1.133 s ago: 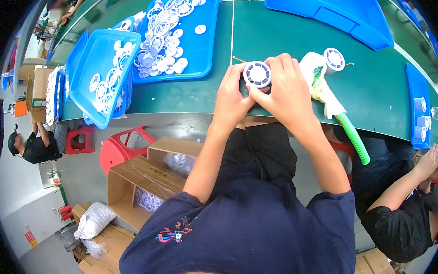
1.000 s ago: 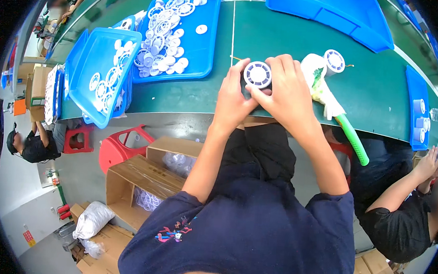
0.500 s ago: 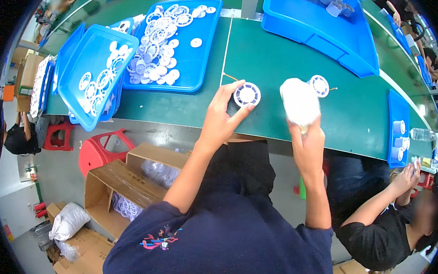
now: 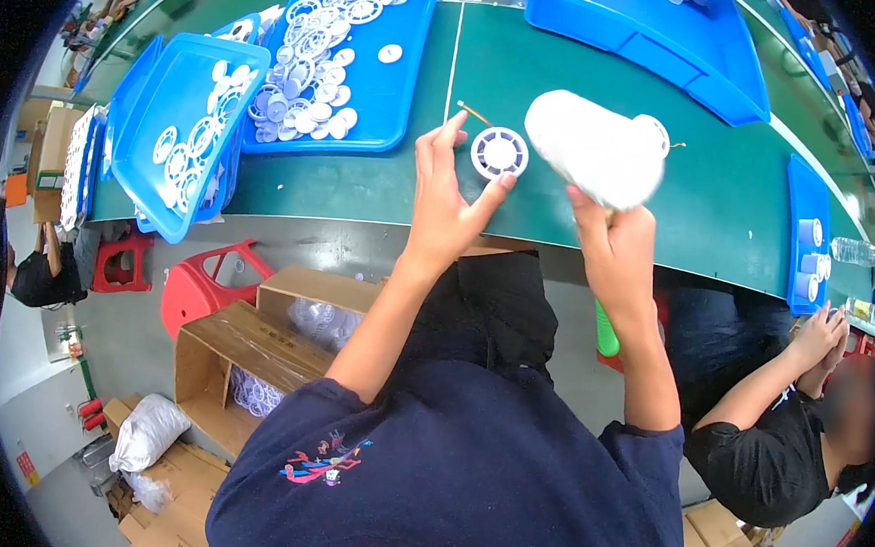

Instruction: Assembling circular plastic components using a mallet and sorting them into trays and boxes.

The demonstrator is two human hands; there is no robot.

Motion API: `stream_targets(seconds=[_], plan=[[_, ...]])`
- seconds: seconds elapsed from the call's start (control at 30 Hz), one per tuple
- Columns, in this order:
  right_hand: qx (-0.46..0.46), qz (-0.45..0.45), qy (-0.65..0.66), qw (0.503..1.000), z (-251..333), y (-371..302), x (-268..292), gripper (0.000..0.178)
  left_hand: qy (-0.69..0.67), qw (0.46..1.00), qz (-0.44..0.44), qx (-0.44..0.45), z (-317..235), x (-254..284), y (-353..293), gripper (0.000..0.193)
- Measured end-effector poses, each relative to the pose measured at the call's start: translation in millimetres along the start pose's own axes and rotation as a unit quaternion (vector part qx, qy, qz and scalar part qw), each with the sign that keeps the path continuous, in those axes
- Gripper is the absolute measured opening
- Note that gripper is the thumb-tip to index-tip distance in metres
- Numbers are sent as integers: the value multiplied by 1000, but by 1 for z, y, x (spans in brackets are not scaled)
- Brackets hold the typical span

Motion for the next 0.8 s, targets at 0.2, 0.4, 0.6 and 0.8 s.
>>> stream_targets(seconds=[0.2, 0.4, 0.6, 0.8], plan=[[-52, 9, -59, 997, 6, 4, -2, 32, -31, 999, 9, 1, 0, 1, -2, 67], [-6, 32, -52, 998, -3, 5, -5, 32, -39, 999, 0, -3, 1, -1, 3, 55], [24, 13, -37, 999, -17, 5, 0, 37, 8, 999, 43, -11, -5, -3, 4, 64], [-56, 25, -41, 997, -21, 7, 4, 35, -25, 998, 50, -6, -6, -3, 5, 81]])
Point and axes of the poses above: each hand's wrist, its own y-axis towards the middle knuckle, its own x-axis out of the back of the hand, z = x × y, the point moved 3 cm from there along y, towards the middle knuckle, and after that the axes turned 15 degrees about x, right-handed, at the moved point
